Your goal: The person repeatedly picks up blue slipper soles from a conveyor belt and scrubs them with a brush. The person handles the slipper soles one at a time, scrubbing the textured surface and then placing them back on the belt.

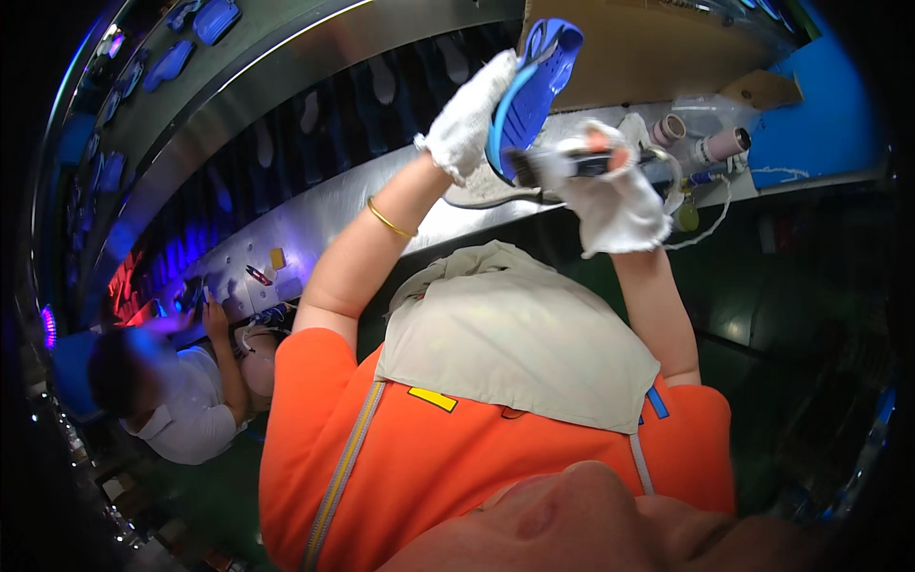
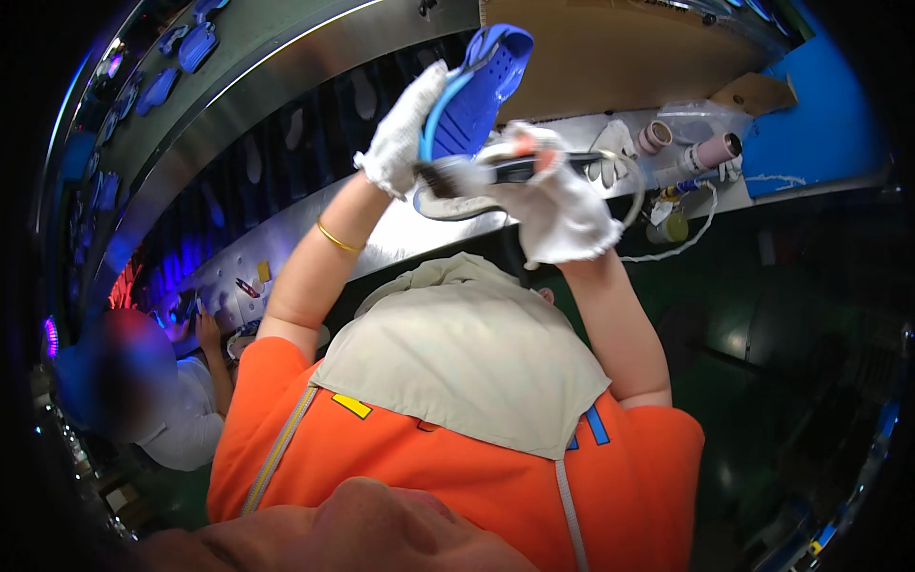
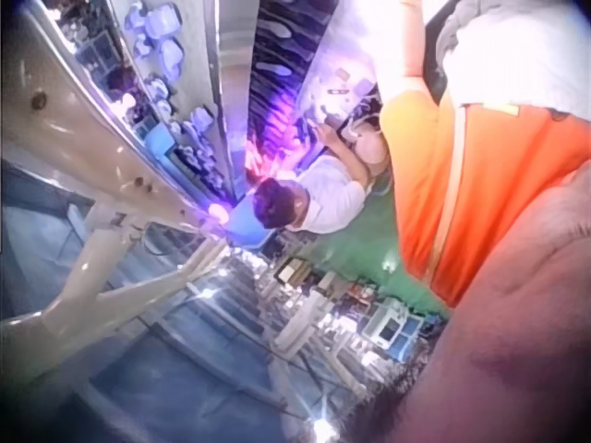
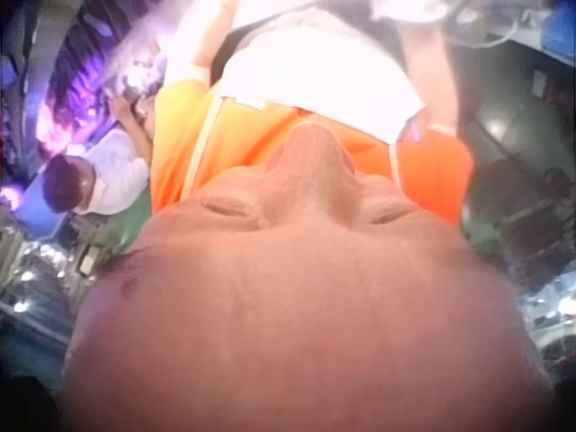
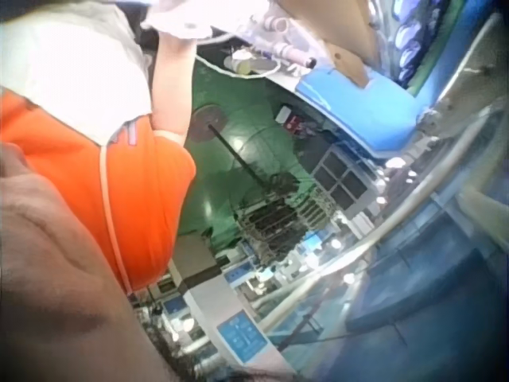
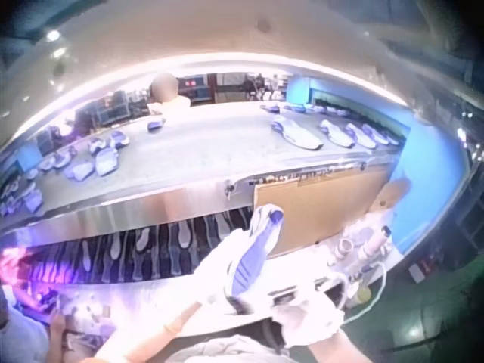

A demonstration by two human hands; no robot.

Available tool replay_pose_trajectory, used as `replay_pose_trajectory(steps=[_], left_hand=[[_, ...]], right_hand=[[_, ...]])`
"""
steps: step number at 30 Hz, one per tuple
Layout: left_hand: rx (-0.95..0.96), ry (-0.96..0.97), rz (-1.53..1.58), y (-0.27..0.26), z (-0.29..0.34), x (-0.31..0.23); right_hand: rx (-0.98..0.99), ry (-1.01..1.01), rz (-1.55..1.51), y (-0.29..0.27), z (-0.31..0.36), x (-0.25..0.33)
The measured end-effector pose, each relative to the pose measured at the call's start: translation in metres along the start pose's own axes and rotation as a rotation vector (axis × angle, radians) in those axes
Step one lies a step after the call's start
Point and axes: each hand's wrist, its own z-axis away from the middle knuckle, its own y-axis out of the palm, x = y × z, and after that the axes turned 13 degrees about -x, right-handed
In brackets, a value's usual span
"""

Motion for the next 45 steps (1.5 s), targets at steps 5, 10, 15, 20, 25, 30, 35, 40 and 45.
replay_pose_trajectory(steps=[5, 10, 15, 20, 25, 30, 35, 40, 45], left_hand=[[0.207, 0.185, 0.014, 0.017, -0.039, -0.093], [-0.137, 0.920, -0.635, 0.017, -0.055, -0.156], [-0.883, 1.391, -1.588, -0.078, -0.103, -0.218], [-1.096, 0.120, -2.032, -0.198, -0.115, -0.292], [-0.817, 0.075, -1.968, -0.276, -0.155, -0.289], [-0.854, 0.531, -1.323, -0.221, -0.134, -0.258], [-0.559, 0.354, -0.343, -0.089, -0.042, -0.212], [0.161, 0.196, 0.136, -0.060, 0.003, -0.115], [0.168, -0.106, 0.401, -0.021, 0.030, -0.002]], right_hand=[[0.168, -0.177, -0.098, 0.000, 0.005, 0.039], [-0.011, -0.264, 0.055, -0.004, 0.003, 0.025], [-0.093, -0.437, 0.284, -0.015, 0.008, 0.023], [-0.167, -0.352, 0.335, -0.034, 0.004, 0.016], [-0.169, -0.343, 0.370, -0.022, 0.001, 0.005], [-0.171, -0.409, 0.543, -0.022, 0.005, 0.002], [-0.225, -0.391, 0.658, -0.028, -0.002, 0.008], [-0.285, -0.410, 0.528, -0.017, -0.003, 0.019], [-0.238, -0.423, 0.595, -0.011, -0.009, 0.016]])
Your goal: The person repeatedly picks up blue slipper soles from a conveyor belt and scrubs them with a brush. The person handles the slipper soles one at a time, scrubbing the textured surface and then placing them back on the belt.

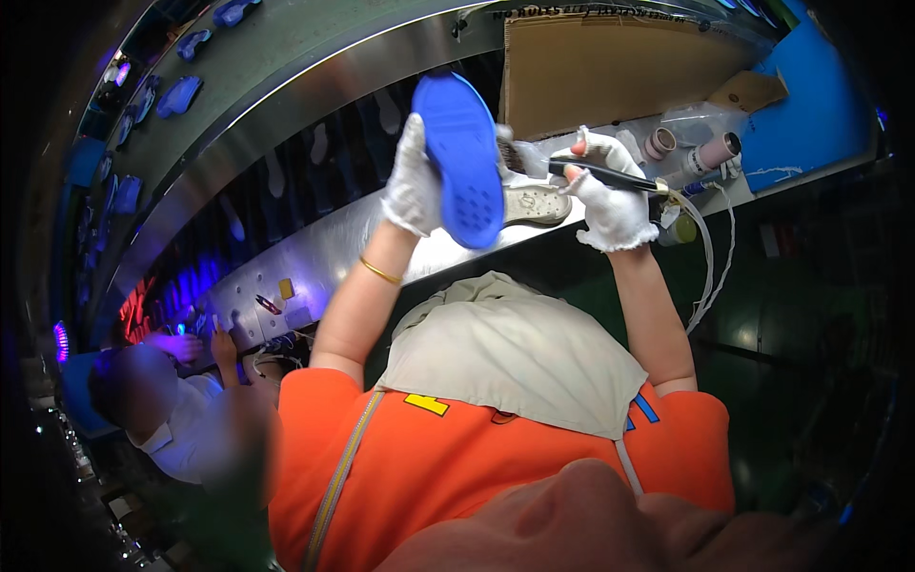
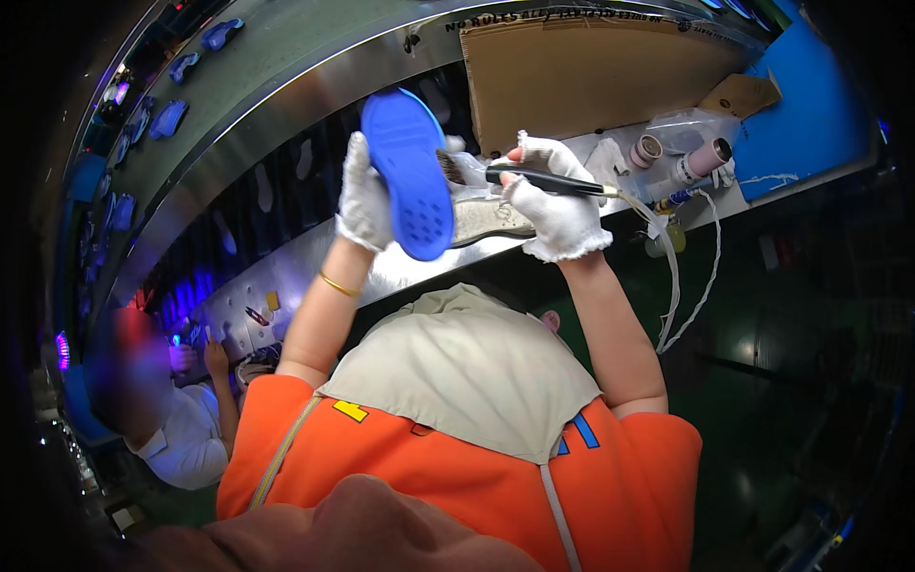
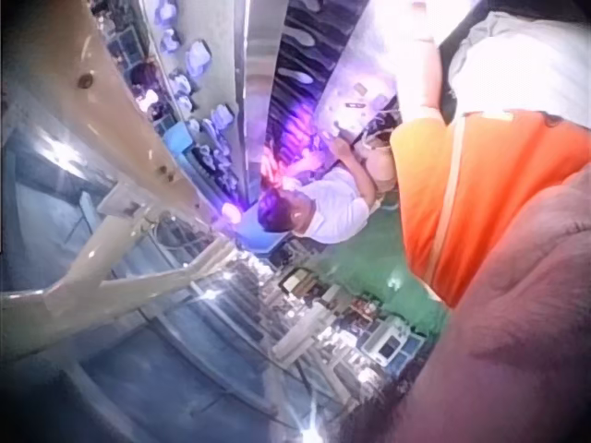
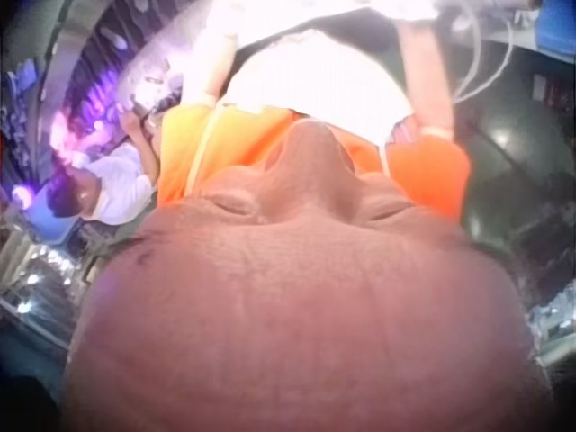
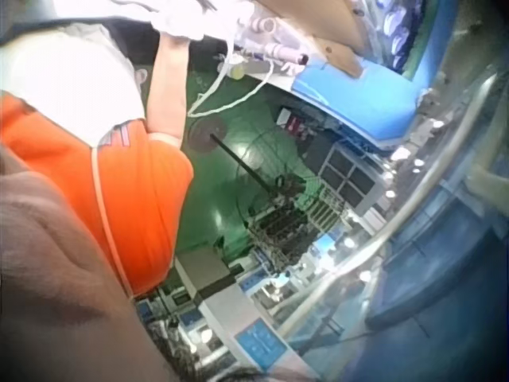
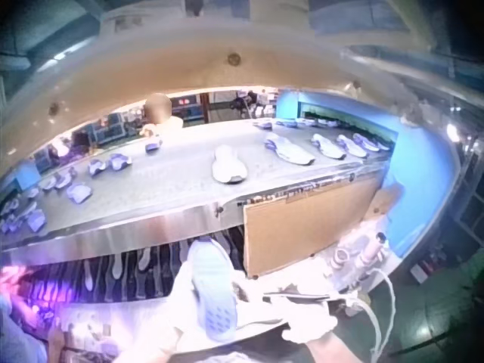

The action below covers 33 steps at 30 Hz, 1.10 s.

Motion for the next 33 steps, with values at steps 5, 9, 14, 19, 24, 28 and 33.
replay_pose_trajectory(steps=[5, 9, 14, 19, 24, 28, 33], left_hand=[[-0.174, -0.057, 0.286, 0.017, 0.022, 0.059], [-0.395, 0.068, 0.156, 0.008, 0.016, 0.091], [-0.372, 0.002, 0.162, 0.002, 0.022, 0.080], [-0.396, -0.017, 0.115, 0.002, 0.025, 0.067], [-0.381, -0.072, 0.076, -0.001, 0.028, 0.056], [-0.427, -0.176, 0.109, 0.004, 0.034, 0.051], [-0.305, -0.270, 0.140, -0.016, 0.042, 0.062]], right_hand=[[0.001, -0.043, 0.110, 0.022, 0.008, 0.007], [0.053, -0.228, 0.107, 0.026, 0.013, -0.010], [0.107, -0.068, 0.089, 0.029, 0.030, -0.008], [0.107, -0.245, 0.281, 0.024, 0.036, -0.013], [0.199, -0.105, 0.254, 0.017, 0.048, -0.012], [0.191, -0.243, 0.337, 0.014, 0.056, -0.008], [0.207, 0.028, 0.167, 0.000, 0.065, -0.018]])
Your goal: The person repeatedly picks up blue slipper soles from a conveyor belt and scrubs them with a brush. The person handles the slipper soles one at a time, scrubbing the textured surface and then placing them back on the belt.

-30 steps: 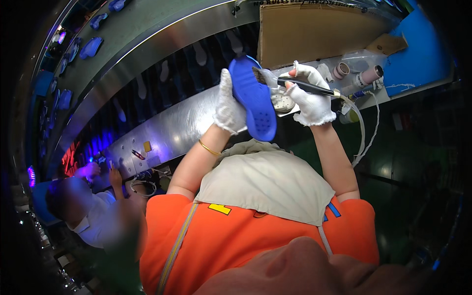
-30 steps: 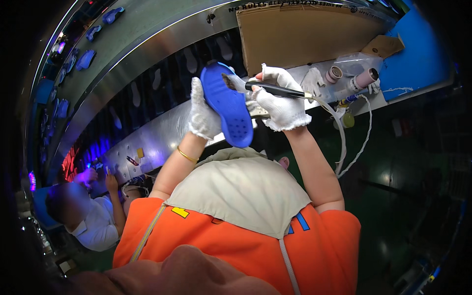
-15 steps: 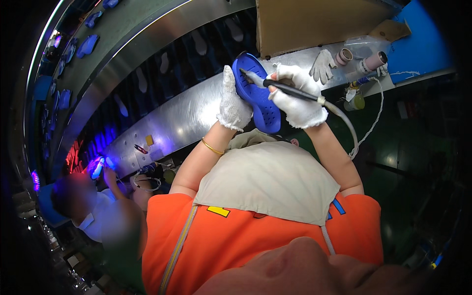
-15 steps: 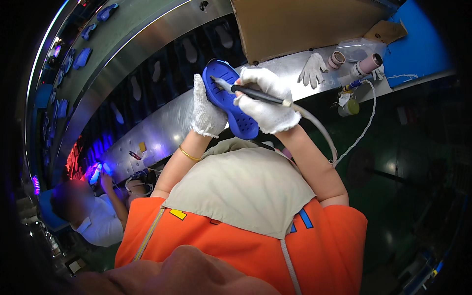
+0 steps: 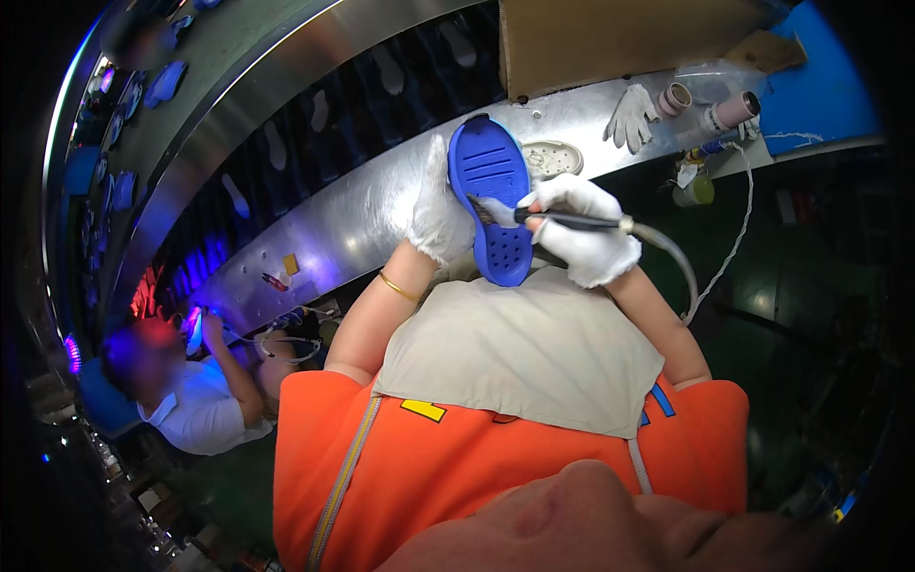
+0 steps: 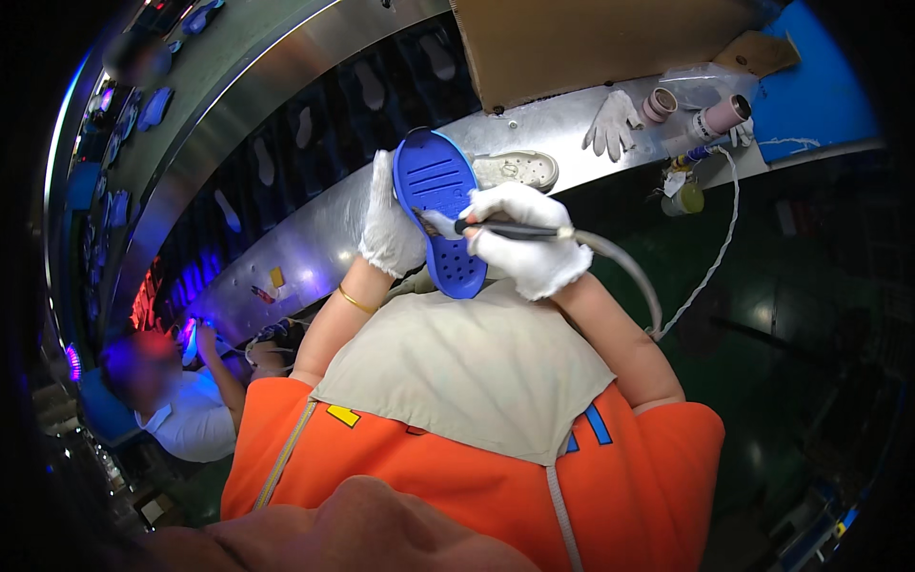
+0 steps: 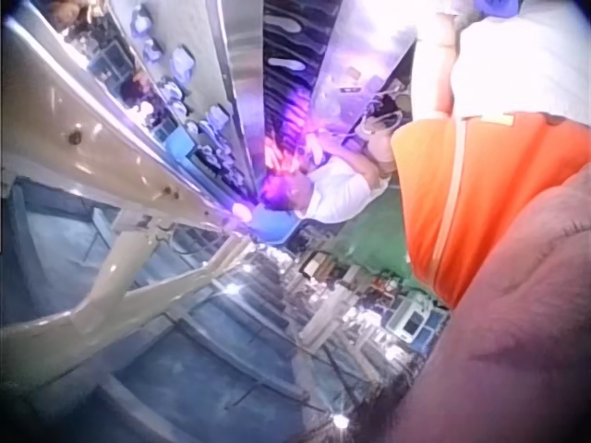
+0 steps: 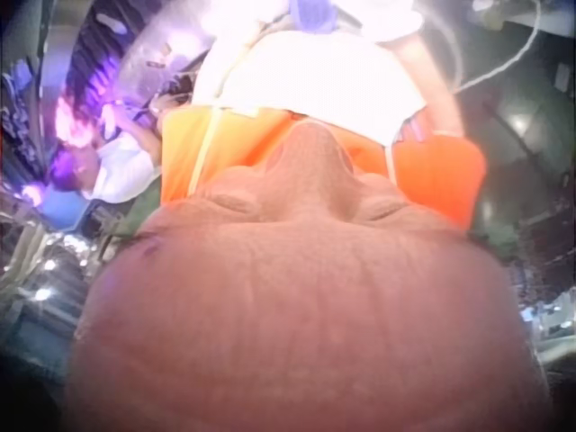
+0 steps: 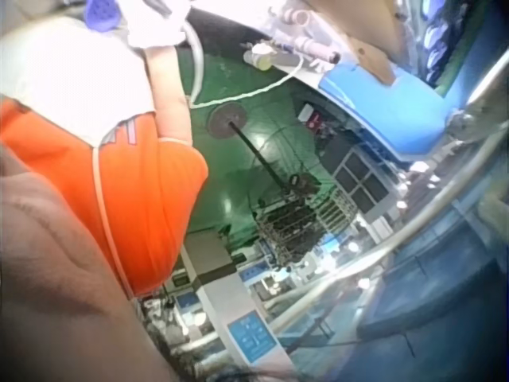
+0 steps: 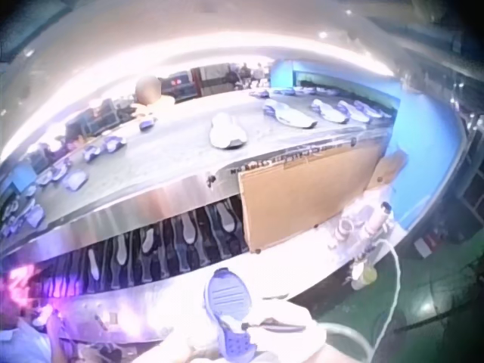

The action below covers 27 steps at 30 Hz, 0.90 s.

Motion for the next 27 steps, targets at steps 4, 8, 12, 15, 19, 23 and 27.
replay_pose_trajectory(steps=[4, 8, 12, 15, 19, 23, 27], left_hand=[[0.018, -0.012, -0.136, 0.005, 0.010, 0.019], [-0.088, 0.094, -0.256, 0.021, 0.006, 0.010], [0.056, 0.205, -0.030, 0.023, -0.016, -0.001], [0.180, 0.229, 0.034, 0.031, -0.021, -0.011], [0.160, 0.311, 0.121, 0.032, -0.023, -0.028], [0.354, 0.361, 0.127, 0.029, -0.030, -0.041], [0.440, 0.384, 0.026, 0.022, -0.033, -0.056]], right_hand=[[-0.129, 0.170, -0.017, -0.011, 0.004, -0.003], [-0.048, 0.031, 0.026, -0.004, -0.001, 0.003], [-0.162, -0.097, 0.117, -0.003, -0.021, 0.000], [-0.081, -0.256, 0.044, 0.013, -0.027, 0.006], [0.013, 0.106, -0.105, 0.009, -0.033, 0.014], [-0.062, -0.047, -0.123, 0.015, -0.038, 0.010], [0.019, 0.237, -0.168, 0.010, -0.042, 0.007]])
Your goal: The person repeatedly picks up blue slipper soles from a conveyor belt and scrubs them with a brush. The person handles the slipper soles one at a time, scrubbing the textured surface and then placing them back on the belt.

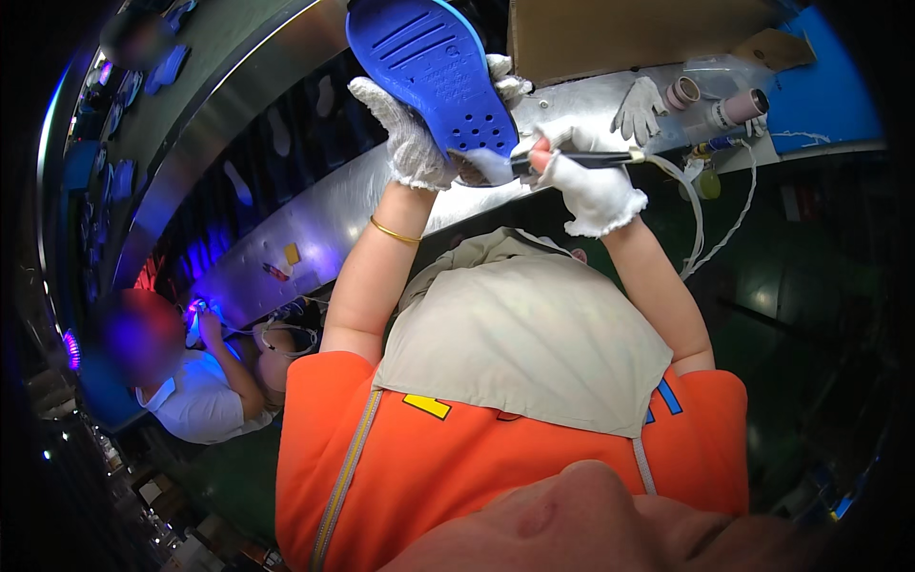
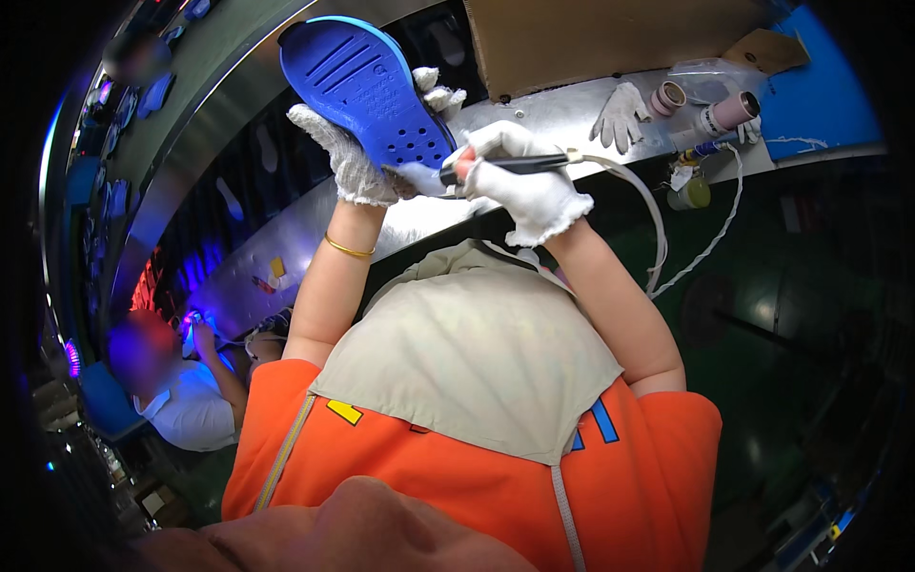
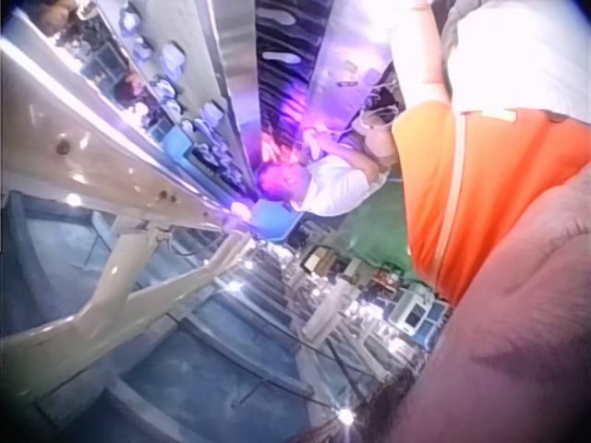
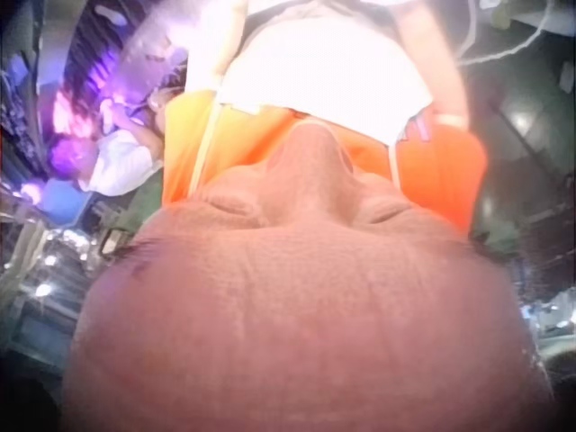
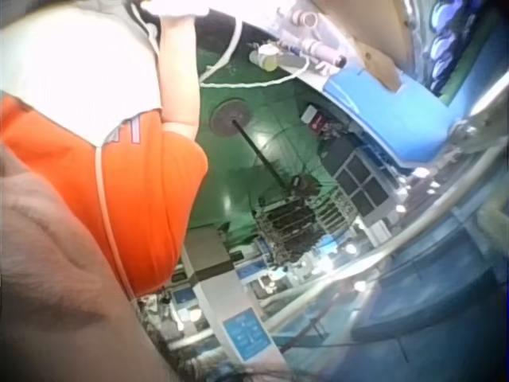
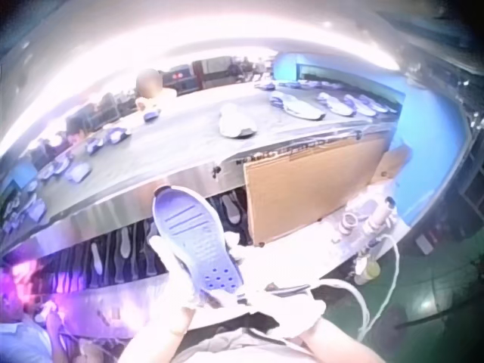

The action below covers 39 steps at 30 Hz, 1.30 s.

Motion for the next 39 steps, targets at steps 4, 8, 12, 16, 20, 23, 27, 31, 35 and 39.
replay_pose_trajectory(steps=[4, 8, 12, 16, 20, 23, 27, 31, 35, 39], left_hand=[[0.003, -0.035, -0.216, 0.006, 0.000, -0.011], [-0.025, -0.038, -0.464, 0.010, -0.005, -0.014], [-0.055, -0.123, -0.600, 0.007, -0.006, -0.019], [-0.188, -0.206, -0.747, 0.006, -0.006, -0.022], [-0.294, -0.258, -0.918, 0.017, -0.006, -0.025], [-0.319, -0.300, -0.945, 0.017, -0.006, -0.023], [-0.320, -0.286, -0.974, 0.020, -0.004, -0.025], [-0.324, -0.333, -0.983, 0.013, -0.009, -0.025], [-0.325, -0.306, -0.997, 0.011, -0.007, -0.021], [-0.295, -0.291, -0.953, 0.015, -0.003, -0.024]], right_hand=[[-0.008, -0.172, 0.119, 0.000, -0.002, 0.009], [0.186, -0.106, 0.312, -0.004, -0.011, 0.013], [0.282, 0.211, 0.247, -0.010, -0.017, 0.020], [0.218, 0.039, 0.185, -0.008, -0.013, 0.023], [0.220, -0.212, 0.466, 0.005, -0.013, 0.018], [0.308, -0.181, 0.489, 0.006, -0.014, 0.021], [0.217, -0.081, 0.368, 0.005, -0.017, 0.025], [0.257, -0.072, 0.578, -0.002, -0.019, 0.019], [0.262, -0.166, 0.352, -0.003, -0.019, 0.026], [0.225, -0.263, 0.601, -0.005, -0.022, 0.029]])
